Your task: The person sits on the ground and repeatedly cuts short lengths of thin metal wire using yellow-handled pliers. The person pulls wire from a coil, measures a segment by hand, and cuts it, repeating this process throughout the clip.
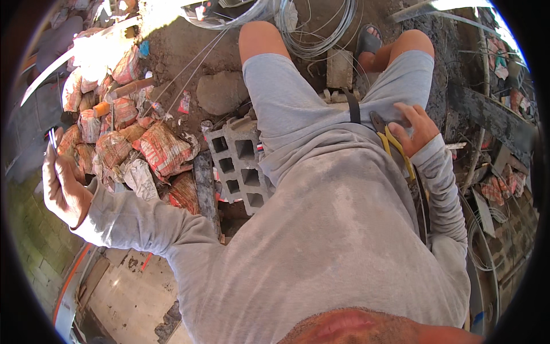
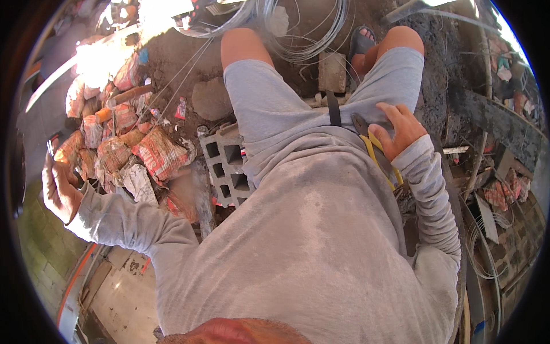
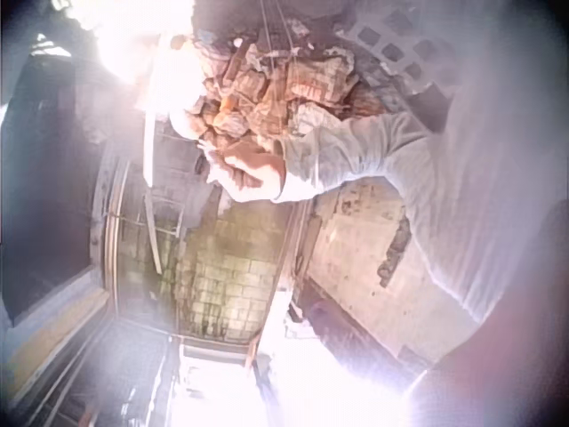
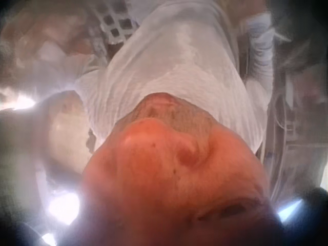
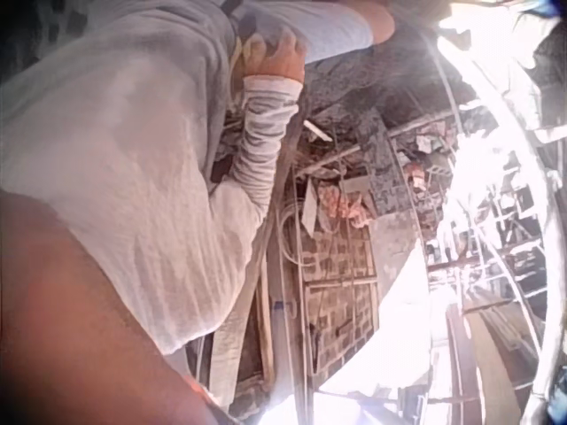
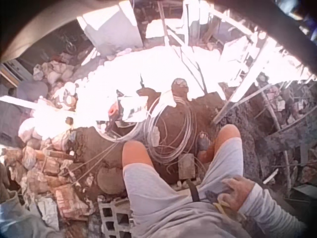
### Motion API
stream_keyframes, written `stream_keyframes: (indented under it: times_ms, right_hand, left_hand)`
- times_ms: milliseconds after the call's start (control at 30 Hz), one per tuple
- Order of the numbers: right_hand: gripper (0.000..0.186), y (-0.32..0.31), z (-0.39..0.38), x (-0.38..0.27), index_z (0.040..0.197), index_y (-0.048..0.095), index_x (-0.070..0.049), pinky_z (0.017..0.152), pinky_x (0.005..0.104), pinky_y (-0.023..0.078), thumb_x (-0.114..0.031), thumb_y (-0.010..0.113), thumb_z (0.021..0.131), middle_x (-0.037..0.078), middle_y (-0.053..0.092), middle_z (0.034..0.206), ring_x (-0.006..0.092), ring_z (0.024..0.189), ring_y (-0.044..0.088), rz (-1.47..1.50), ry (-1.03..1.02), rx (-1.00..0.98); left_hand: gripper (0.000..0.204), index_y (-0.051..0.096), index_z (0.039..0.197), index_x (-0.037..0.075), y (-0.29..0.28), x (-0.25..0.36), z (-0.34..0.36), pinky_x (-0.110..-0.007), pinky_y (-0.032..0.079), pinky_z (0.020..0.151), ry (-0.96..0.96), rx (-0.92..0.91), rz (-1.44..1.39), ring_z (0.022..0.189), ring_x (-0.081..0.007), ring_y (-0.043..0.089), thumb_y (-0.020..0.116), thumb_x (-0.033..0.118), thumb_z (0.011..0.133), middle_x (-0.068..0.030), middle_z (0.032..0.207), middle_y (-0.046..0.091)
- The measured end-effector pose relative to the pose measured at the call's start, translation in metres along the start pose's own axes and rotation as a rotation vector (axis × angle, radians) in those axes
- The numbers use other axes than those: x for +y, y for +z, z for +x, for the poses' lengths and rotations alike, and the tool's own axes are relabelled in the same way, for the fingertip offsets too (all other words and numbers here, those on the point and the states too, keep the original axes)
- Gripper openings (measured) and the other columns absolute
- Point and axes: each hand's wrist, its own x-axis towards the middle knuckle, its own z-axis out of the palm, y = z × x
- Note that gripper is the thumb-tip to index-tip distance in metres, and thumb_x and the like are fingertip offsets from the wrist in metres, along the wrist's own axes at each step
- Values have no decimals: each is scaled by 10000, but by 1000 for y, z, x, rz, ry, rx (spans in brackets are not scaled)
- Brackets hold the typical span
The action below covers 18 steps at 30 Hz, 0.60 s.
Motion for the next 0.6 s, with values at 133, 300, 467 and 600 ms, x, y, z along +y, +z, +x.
stream_keyframes:
  times_ms: [133, 300, 467, 600]
  right_hand:
    - [418, -25, 71, -32, 1242, 557, -15, 709, 328, 504, -165, 667, 868, 145, 593, 946, 251, 770, 600, 33, -404, 158]
    - [428, -33, 117, -137, 1207, 584, -14, 714, 339, 519, -125, 719, 816, 156, 607, 1006, 275, 795, 622, 231, -911, 353]
    - [683, -41, 141, -209, 1264, 554, -20, 964, 446, 472, -290, 824, 697, 211, 592, 1189, 380, 1092, 588, 143, -990, 686]
    - [717, -69, 160, -217, 1288, 537, -17, 990, 447, 455, -340, 822, 714, 198, 595, 1211, 359, 1113, 584, -32, -1016, 740]
  left_hand:
    - [301, 622, 1252, -15, -25, 24, 41, -183, 241, 503, 139, -60, 8, 550, -19, 329, 530, 70, 978, 48, 674, 464]
    - [282, 615, 1240, 52, -26, 100, 92, -177, 196, 435, 9, -262, -263, 490, -14, 270, 471, 158, 1021, 47, 624, 403]
    - [485, 429, 1414, 91, -98, 120, 217, -199, 266, 378, -67, -727, -308, 532, -12, 378, 561, 283, 988, 25, 848, 502]
    - [504, 414, 1423, 94, -85, 136, 223, -223, 299, 432, -32, -691, -170, 606, -42, 402, 571, 278, 981, 13, 908, 504]
